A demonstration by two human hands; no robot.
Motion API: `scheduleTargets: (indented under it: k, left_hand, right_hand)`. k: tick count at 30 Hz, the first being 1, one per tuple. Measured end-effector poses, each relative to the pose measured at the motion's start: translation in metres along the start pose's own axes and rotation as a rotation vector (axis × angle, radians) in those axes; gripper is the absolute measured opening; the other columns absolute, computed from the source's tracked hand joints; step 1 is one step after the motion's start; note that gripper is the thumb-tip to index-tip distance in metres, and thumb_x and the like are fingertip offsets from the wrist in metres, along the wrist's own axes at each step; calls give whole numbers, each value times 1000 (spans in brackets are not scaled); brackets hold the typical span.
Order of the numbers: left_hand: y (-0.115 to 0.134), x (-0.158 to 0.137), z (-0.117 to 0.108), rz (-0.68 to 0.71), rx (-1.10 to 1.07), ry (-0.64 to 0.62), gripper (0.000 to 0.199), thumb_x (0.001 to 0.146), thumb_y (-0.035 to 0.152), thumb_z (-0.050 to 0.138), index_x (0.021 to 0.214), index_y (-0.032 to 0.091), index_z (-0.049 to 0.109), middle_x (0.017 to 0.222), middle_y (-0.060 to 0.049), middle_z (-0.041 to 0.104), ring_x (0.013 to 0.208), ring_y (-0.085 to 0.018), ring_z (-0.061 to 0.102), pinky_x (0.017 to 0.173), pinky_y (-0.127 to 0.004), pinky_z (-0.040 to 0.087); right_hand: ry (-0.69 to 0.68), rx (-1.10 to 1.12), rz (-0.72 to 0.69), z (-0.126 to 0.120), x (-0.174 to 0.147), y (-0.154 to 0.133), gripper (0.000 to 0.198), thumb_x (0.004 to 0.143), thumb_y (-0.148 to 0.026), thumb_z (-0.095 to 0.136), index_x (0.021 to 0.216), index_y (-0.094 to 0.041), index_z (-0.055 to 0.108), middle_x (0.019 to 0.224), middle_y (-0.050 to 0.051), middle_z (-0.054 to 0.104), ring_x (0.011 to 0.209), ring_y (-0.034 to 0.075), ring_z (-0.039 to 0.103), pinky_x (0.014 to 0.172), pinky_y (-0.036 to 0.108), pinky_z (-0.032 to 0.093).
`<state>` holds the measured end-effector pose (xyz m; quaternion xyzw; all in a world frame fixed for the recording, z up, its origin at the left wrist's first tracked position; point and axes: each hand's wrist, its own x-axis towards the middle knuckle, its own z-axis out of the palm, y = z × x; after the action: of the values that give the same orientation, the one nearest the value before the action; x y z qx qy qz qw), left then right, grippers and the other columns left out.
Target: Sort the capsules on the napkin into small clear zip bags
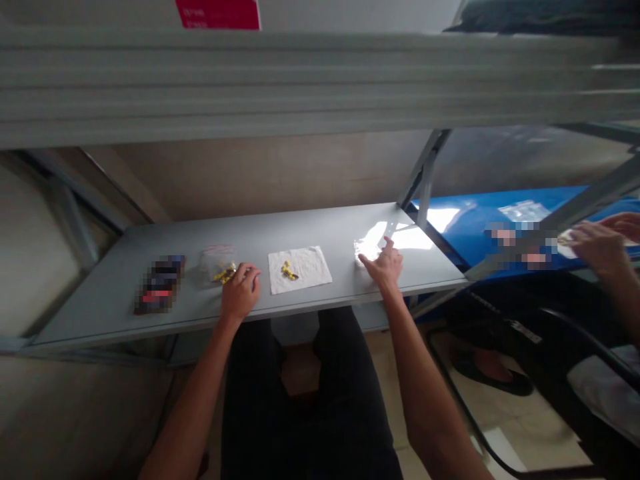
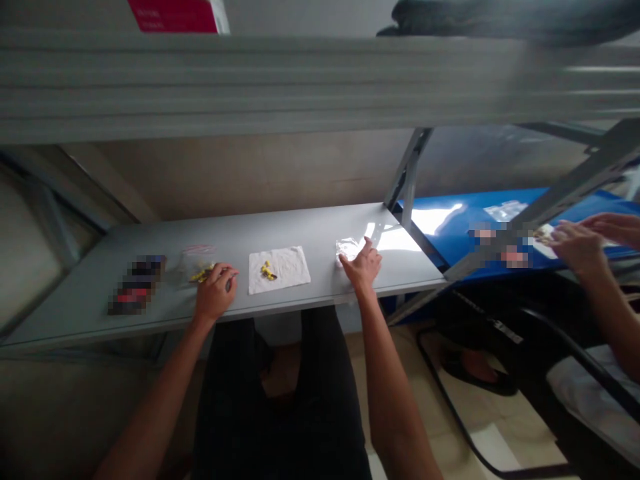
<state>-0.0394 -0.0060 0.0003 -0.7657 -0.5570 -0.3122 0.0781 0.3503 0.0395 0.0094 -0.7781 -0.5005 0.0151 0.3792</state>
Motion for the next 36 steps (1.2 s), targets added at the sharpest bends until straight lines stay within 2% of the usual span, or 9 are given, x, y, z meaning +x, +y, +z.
scheduleTargets:
  k: [3, 8, 13, 15, 19, 22, 28, 33, 36]
  left_hand:
    - [2, -1, 0, -6, 27, -7, 22, 93, 16, 49, 99, 20, 69, 107, -9, 66, 91, -24, 67, 76, -33, 49]
    - [2, -2, 2, -26, 35, -6, 21, 93, 16, 49, 99, 20, 69, 106, -10, 66, 91, -24, 67, 77, -34, 49]
    - [4, -2, 2, -26, 2, 14, 23, 94, 19, 49, 109, 20, 67, 111, -11, 66, 99, -26, 67, 84, -36, 51]
    - [5, -2, -1, 5, -46, 43, 32, 94, 23, 52, 125, 19, 61, 121, -13, 64, 112, -28, 64, 94, -40, 50]
    - [9, -2, -8, 131, -100, 106, 71, 90, 37, 63, 152, 18, 35, 152, -21, 43, 141, -36, 43, 110, -52, 42]
    - [10, -3, -12, 271, -85, 52, 73, 89, 40, 64, 154, 22, 36, 158, -19, 39, 145, -38, 37, 114, -56, 36]
    - [8, -4, -11, 239, -27, 13, 55, 94, 40, 58, 147, 23, 51, 117, -12, 69, 120, -34, 56, 106, -51, 41]
    - [4, -5, -7, 181, 10, 17, 49, 97, 42, 54, 141, 22, 58, 102, -12, 66, 107, -32, 58, 101, -47, 44]
    - [4, -7, -5, 150, -30, -14, 54, 99, 41, 49, 149, 20, 51, 103, -12, 61, 99, -28, 61, 93, -41, 49]
  right_hand:
    - [-72, 0, -13, 2, 7, 8, 69, 71, -27, 80, 133, -16, 53, 106, 17, 68, 96, 28, 48, 85, 41, 34]
    - [5, 173, -124, -2, 9, 11, 14, 84, -18, 61, 96, -16, 68, 94, 15, 72, 87, 24, 52, 86, 40, 39]
    - [40, 334, -271, -10, -15, -29, 25, 98, -29, 49, 101, -17, 70, 107, 11, 72, 94, 20, 62, 84, 34, 49]
    - [-91, 583, -373, -6, -37, -60, 25, 98, -32, 51, 102, -18, 71, 103, 10, 73, 89, 20, 65, 78, 33, 52]
    - [-569, 816, -558, 20, -86, -119, 29, 101, -35, 49, 105, -22, 74, 95, 6, 74, 74, 16, 67, 64, 27, 50]
    - [-676, 810, -657, 43, -109, -142, 27, 101, -36, 51, 105, -23, 75, 95, 6, 74, 76, 16, 65, 67, 27, 48]
    - [-691, 935, -399, 59, -125, -142, 27, 92, -43, 65, 109, -22, 63, 78, 0, 68, 63, 13, 59, 61, 24, 47]
    - [-742, 1065, -349, 57, -126, -135, 27, 92, -47, 63, 99, -21, 61, 104, 6, 69, 71, 12, 62, 60, 23, 51]
    - [-751, 1068, -356, 60, -126, -134, 26, 90, -46, 65, 94, -21, 63, 102, 6, 68, 74, 13, 64, 60, 23, 52]
